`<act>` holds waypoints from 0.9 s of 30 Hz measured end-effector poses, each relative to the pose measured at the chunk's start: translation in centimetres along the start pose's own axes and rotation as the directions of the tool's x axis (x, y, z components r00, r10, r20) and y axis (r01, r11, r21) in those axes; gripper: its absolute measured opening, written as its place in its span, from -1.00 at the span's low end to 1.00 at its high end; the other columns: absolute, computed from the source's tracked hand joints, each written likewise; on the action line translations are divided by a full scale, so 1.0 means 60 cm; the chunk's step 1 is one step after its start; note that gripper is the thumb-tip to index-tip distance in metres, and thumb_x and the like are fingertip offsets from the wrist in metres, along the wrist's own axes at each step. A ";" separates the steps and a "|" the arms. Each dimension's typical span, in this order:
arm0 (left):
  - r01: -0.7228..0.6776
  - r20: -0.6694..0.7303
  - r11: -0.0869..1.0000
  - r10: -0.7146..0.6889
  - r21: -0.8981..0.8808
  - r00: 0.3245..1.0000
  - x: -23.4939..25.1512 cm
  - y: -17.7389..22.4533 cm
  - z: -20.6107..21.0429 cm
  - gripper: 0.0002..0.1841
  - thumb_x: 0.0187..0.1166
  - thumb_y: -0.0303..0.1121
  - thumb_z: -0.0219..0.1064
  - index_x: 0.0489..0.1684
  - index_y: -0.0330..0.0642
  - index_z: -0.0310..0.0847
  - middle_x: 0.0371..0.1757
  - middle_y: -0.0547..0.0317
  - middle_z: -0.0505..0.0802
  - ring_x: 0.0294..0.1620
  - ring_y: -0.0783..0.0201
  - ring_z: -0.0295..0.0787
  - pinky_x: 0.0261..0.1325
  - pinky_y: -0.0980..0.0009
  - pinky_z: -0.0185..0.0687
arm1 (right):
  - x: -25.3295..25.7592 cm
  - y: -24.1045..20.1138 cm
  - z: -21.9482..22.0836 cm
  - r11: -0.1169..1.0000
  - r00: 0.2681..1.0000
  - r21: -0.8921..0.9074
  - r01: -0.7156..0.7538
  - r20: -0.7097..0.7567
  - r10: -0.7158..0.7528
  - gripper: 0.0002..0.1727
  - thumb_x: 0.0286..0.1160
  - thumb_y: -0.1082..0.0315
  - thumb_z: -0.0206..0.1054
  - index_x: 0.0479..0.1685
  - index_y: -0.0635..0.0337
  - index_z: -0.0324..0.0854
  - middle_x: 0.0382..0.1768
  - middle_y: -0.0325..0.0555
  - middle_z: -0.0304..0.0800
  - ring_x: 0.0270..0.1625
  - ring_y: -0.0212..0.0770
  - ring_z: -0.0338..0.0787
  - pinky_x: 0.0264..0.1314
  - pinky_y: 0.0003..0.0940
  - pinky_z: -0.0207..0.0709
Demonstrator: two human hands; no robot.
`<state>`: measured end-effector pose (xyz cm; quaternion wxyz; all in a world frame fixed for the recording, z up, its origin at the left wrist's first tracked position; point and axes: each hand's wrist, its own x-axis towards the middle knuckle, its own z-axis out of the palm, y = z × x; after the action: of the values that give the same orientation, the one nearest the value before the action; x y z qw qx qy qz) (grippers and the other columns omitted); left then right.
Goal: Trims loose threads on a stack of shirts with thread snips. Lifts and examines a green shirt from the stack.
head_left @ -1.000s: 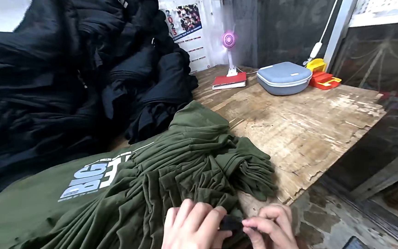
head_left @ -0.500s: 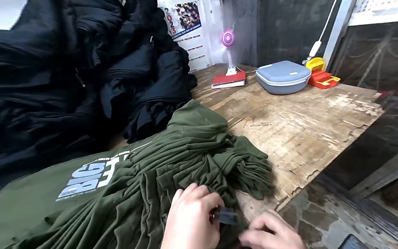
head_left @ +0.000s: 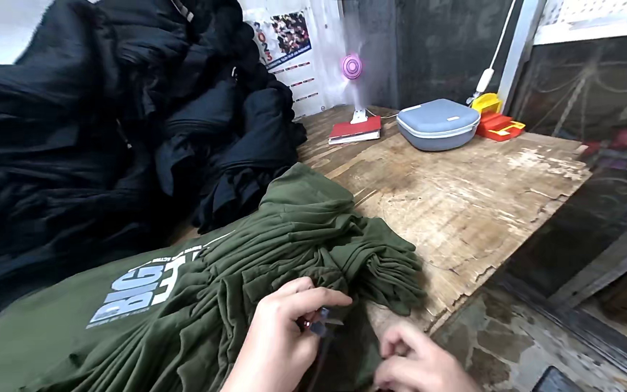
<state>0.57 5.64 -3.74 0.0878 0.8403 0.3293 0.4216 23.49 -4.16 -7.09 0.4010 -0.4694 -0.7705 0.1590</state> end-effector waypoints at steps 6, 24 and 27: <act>-0.015 0.188 0.964 -0.036 0.265 0.981 -0.007 0.030 -0.010 -0.81 0.12 0.03 0.41 -0.65 0.22 0.78 -0.54 0.48 0.70 -0.42 0.46 0.67 -0.42 0.34 0.62 | -0.007 0.004 -0.051 0.989 0.992 -0.093 -0.116 -0.067 0.110 -0.60 0.32 0.01 0.64 -0.09 0.14 0.81 0.27 0.21 0.67 0.23 -0.04 0.76 0.24 -0.17 0.71; 0.020 0.309 1.000 -0.026 0.023 0.951 -0.047 0.040 -0.012 -0.75 0.34 -0.54 0.37 -0.23 0.06 0.90 -0.15 0.43 0.95 -0.11 0.40 0.85 0.04 0.26 0.73 | 0.019 -0.051 0.027 0.987 0.977 -0.071 -0.146 -0.168 0.132 -0.62 0.40 0.14 0.58 0.05 0.20 0.79 0.16 0.15 0.75 0.09 -0.03 0.81 0.14 -0.15 0.74; 0.250 0.265 0.968 -0.231 -0.040 0.936 -0.037 0.049 -0.023 -0.76 0.43 -0.56 0.33 -0.15 -0.03 0.87 -0.27 0.40 0.91 -0.28 0.53 0.80 -0.13 0.48 0.78 | 0.040 -0.045 0.064 0.968 0.933 0.223 -0.116 -0.311 0.183 -0.72 0.37 0.58 0.46 0.07 0.32 0.77 -0.02 -0.07 0.92 -0.02 -0.27 0.93 0.09 -0.35 0.84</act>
<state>-0.04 1.83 -3.08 0.2114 0.8376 0.3995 0.3067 18.34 -2.97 -6.71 0.5559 -0.5037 -0.6346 0.1856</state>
